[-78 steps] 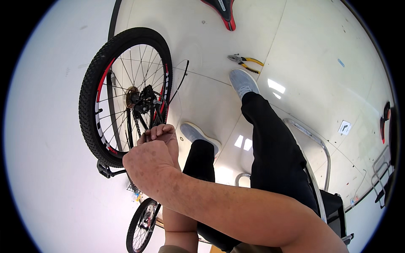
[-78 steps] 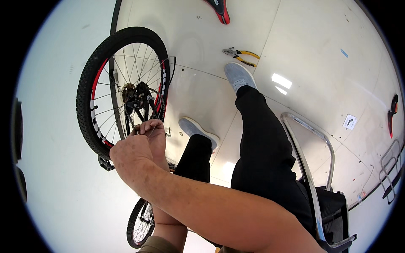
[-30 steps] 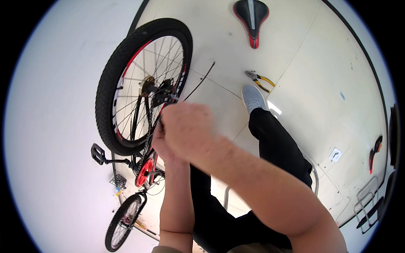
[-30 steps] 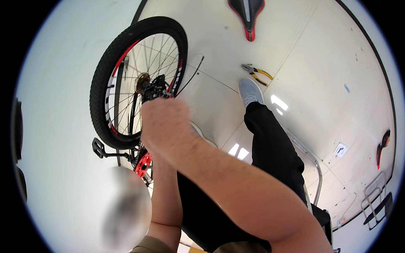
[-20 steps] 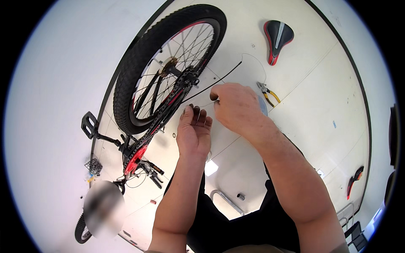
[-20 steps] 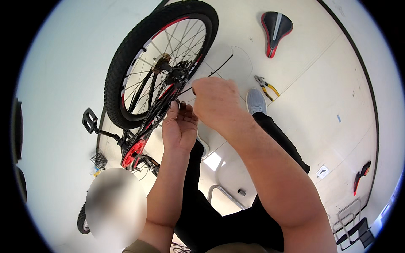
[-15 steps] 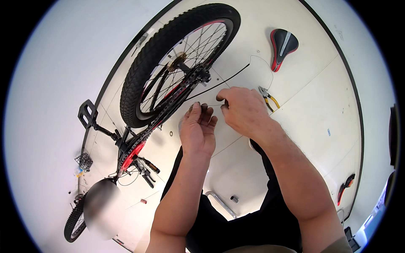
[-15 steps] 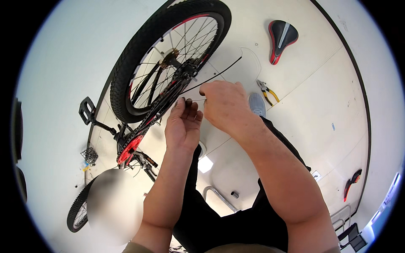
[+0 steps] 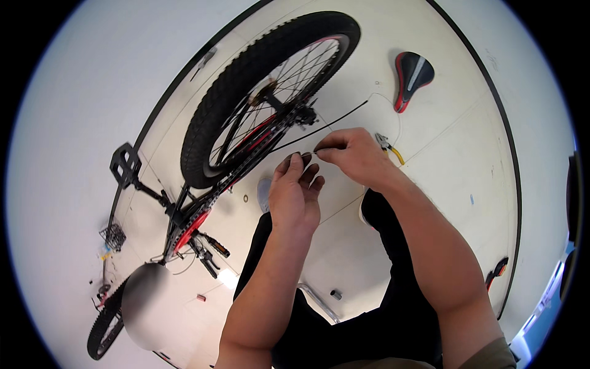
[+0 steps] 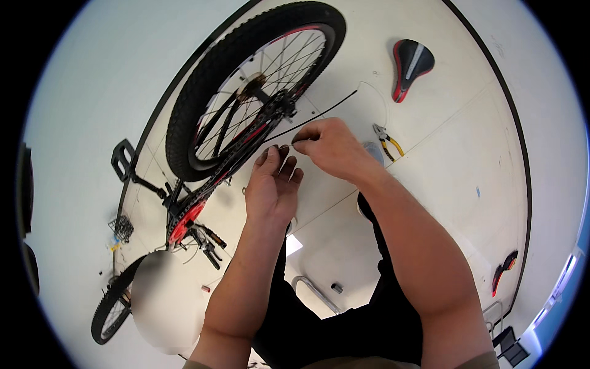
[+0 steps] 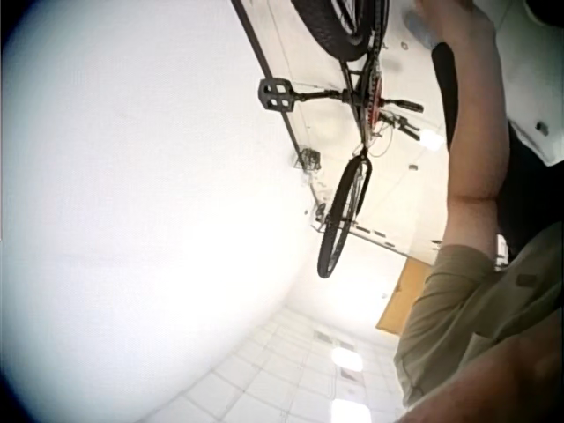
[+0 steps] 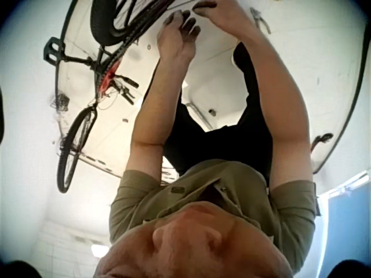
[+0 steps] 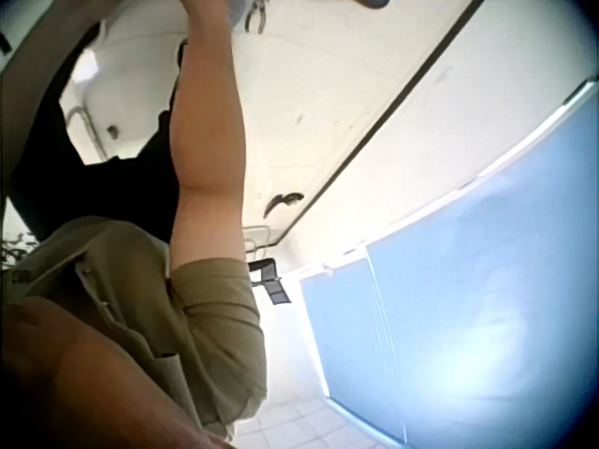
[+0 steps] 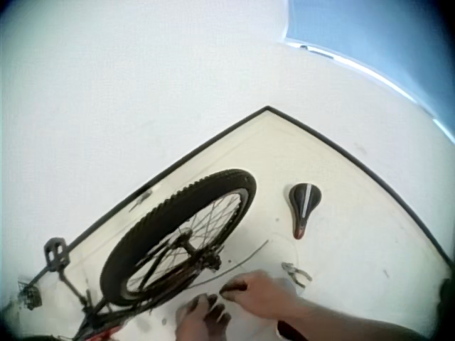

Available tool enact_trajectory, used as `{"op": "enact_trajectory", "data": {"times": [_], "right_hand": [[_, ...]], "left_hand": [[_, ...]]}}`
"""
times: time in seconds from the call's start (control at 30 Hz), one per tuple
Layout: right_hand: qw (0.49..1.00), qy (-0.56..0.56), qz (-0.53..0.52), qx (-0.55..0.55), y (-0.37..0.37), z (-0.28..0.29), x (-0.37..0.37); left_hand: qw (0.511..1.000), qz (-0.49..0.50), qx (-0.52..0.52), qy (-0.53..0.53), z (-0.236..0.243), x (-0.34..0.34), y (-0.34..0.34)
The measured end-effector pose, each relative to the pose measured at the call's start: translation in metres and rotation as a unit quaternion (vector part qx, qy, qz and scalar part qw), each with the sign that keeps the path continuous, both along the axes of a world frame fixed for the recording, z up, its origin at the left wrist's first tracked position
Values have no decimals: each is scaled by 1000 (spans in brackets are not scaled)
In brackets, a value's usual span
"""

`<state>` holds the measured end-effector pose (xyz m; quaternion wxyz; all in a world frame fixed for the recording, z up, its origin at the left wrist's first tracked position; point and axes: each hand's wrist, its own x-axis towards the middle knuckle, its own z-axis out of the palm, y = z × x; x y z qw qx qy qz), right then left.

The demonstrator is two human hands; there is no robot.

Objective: The person works on a bicycle lying upside down, manipulating the rear derailleur cable and adjusting the rear wheel. They use their hands to thread and tension the cable, then rotate the wheel to check alignment. The person also handles the bicycle seat and repositions the bike during the process.

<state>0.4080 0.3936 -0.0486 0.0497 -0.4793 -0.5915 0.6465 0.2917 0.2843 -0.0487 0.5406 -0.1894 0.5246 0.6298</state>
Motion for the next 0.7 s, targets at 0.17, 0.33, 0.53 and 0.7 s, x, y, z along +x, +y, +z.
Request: {"op": "enact_trajectory", "data": {"times": [0.17,0.33,0.53,0.7], "right_hand": [[999,-11,-34,0,23,-14,4],[991,-42,-88,91,66,-83,21],[993,-72,-68,64,81,-130,20],[998,-38,-47,37,88,-118,11]], "left_hand": [[1000,-4,-15,-16,-11,6,6],[999,-17,-39,-25,-17,12,13],[997,-23,-52,-51,-23,4,16],[997,-43,-50,-29,-26,-3,18]]}}
